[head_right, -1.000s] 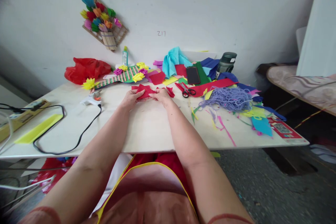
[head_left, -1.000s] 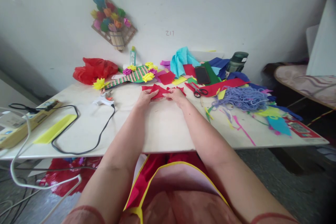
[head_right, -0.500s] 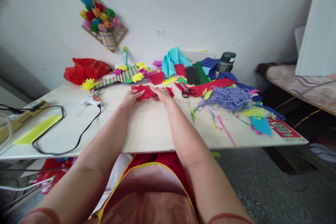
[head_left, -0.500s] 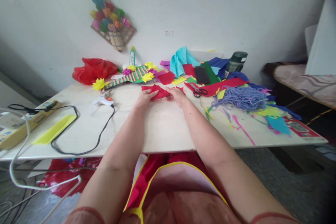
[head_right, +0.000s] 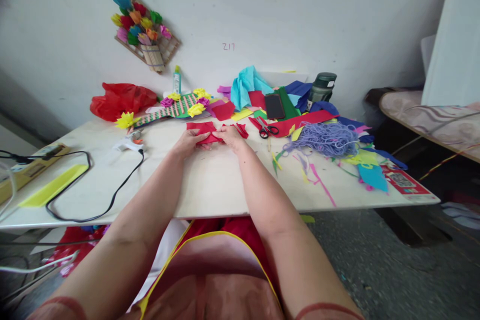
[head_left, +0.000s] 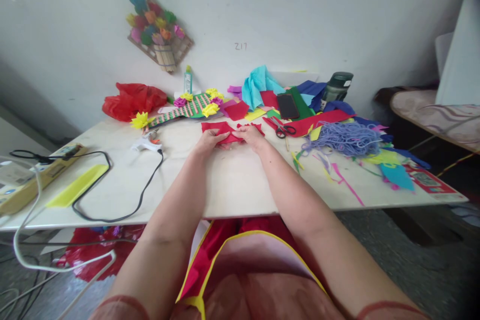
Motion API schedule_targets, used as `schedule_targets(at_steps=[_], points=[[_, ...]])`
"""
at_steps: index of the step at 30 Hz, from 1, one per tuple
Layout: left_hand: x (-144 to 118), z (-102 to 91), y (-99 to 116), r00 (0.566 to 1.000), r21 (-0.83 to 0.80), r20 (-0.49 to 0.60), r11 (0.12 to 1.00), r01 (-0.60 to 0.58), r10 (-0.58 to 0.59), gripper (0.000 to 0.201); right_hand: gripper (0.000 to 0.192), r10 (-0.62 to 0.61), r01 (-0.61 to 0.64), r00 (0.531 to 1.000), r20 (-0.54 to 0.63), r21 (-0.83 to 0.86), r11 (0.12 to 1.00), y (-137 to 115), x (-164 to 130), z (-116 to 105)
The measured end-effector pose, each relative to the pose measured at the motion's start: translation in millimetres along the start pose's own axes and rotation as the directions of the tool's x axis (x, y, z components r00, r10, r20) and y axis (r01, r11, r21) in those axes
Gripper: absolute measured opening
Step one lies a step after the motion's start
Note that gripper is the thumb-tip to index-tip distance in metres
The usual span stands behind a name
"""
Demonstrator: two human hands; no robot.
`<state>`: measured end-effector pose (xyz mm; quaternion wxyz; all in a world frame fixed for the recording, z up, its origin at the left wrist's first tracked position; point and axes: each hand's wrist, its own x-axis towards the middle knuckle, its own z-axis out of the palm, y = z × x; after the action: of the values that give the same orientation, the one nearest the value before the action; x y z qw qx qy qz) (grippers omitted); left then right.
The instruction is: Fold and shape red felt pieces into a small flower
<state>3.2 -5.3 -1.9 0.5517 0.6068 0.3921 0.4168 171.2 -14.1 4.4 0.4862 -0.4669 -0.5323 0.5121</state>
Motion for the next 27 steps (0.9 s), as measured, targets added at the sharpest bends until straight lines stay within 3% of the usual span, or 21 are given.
schedule_targets(at_steps=[11,16,19,23,27], points=[[0.3,-0.4,-1.3,1.0,-0.041,0.004,0.999,-0.004,0.004,0.033,0.015,-0.059,0.059,0.998,0.004,0.009,0.998,-1.1,-3.1,3.0],[1.5,-0.6,-1.6,0.998,-0.106,-0.057,0.994,-0.017,0.011,0.034,0.016,-0.13,0.13,0.991,-0.014,0.006,0.991,2.5,0.2,2.1],[2.5,-0.7,-1.8,0.996,-0.13,-0.091,0.991,-0.025,0.013,0.038,0.02,-0.223,0.22,0.974,-0.049,-0.061,0.974,3.2,2.0,2.0],[3.8,-0.9,-2.4,0.994,-0.139,-0.111,0.99,-0.027,0.011,0.04,0.007,-0.371,0.351,0.927,-0.057,-0.22,0.91,4.1,4.7,3.4],[4.0,-0.6,-2.4,0.994,-0.145,-0.112,0.989,-0.027,0.01,0.041,0.005,-0.422,0.377,0.905,-0.061,-0.346,0.859,5.4,7.3,5.2]])
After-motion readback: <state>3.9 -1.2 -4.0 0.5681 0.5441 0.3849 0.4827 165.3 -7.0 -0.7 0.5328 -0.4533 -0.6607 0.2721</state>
